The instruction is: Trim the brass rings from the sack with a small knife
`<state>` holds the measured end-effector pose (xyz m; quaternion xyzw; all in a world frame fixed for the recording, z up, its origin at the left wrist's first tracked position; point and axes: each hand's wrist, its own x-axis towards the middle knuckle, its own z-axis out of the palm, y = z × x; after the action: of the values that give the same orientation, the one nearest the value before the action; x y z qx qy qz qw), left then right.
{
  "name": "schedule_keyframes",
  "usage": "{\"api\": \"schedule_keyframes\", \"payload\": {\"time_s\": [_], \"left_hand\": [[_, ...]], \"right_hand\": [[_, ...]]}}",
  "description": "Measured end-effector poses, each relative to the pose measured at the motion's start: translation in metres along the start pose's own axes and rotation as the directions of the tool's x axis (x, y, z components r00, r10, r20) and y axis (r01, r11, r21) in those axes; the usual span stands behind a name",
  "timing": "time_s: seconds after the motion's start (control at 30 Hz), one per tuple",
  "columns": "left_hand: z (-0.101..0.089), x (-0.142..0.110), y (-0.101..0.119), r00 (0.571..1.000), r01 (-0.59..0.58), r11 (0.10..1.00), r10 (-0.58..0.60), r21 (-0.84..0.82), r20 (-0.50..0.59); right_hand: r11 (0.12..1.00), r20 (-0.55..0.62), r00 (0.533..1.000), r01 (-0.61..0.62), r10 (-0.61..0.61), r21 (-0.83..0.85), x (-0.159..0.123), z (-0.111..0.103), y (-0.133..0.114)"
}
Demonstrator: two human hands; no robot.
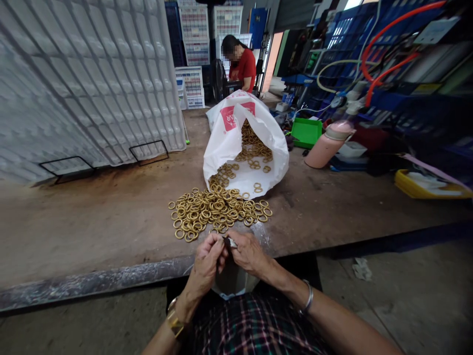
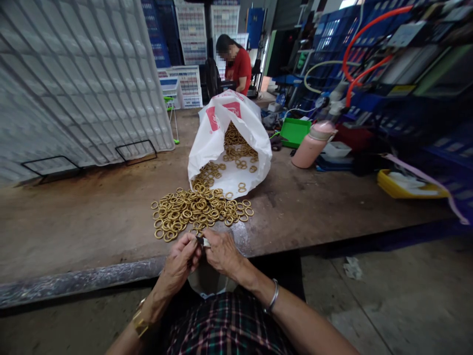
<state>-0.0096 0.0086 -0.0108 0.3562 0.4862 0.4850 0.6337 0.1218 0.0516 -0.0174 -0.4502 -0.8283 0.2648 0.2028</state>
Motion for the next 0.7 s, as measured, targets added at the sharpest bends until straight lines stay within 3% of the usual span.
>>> {"api": "schedule_keyframes", "payload": {"time_s": [0.23,0.37,0.47,0.53,0.7], "left_hand": [[0.003,-0.003,0.005,0.995,0.032,0.993,-0.02,0.114,-0.102],[0.004,-0.011,0.0,0.997,0.072,0.997,-0.07,0.04,-0.045],[0.008,-0.016,0.0,0.987,0.145,0.987,-0.14,-0.065,0.075],[0.013,-0.017,0.003,0.978,0.189,0.974,-0.174,-0.127,0.119],[0.019,-0.008,0.008,0.966,0.255,0.943,-0.235,-0.216,0.11]], "right_hand": [[0.989,0.108,0.993,-0.022,0.038,-0.145,-0.002,0.001,0.003],[0.965,0.106,0.987,-0.094,0.123,-0.245,-0.003,-0.006,0.006],[0.935,0.026,0.972,-0.217,0.234,-0.281,-0.004,-0.017,0.019],[0.906,-0.086,0.947,-0.32,0.308,-0.279,-0.005,-0.028,0.033],[0.834,-0.337,0.85,-0.495,0.405,-0.246,-0.004,-0.056,0.072]]}}
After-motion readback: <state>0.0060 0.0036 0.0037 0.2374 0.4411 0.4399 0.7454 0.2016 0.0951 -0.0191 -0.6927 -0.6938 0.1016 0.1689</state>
